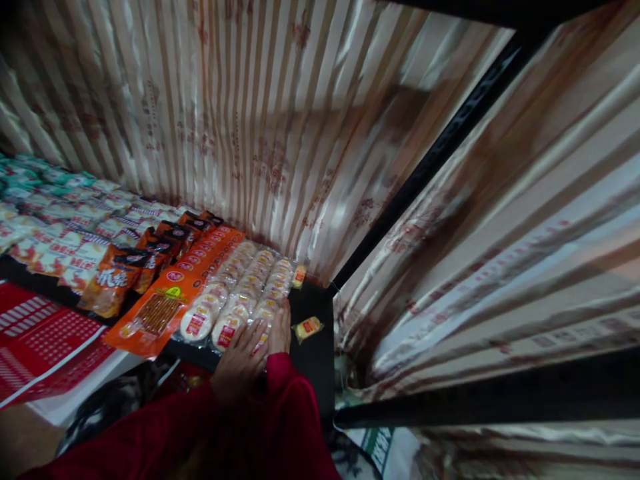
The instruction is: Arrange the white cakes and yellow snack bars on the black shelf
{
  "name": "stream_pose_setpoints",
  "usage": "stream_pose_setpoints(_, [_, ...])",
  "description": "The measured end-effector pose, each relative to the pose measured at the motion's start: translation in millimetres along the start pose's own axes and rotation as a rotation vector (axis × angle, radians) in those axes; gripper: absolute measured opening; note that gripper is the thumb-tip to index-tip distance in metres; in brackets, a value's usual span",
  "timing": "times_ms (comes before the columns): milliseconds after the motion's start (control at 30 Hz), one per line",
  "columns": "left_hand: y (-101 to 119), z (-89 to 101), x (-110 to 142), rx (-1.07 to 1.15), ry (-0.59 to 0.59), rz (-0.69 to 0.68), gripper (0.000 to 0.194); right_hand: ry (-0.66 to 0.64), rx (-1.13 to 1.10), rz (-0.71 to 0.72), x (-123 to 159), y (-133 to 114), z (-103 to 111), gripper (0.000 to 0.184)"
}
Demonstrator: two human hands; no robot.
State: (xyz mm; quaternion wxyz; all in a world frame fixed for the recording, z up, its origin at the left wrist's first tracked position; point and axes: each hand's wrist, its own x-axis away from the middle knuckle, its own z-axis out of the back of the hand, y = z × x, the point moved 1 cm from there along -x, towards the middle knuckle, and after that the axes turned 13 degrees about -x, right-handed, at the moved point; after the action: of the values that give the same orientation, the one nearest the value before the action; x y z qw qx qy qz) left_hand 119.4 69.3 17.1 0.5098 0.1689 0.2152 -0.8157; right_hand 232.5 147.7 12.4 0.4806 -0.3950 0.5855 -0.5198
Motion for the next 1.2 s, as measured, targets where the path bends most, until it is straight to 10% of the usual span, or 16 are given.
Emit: stream_pose_setpoints(1200, [-10,17.9,-5,0.083,0.056,0.062,0.044,-0.056,0.164,-0.141,-61,17,-5,0.087])
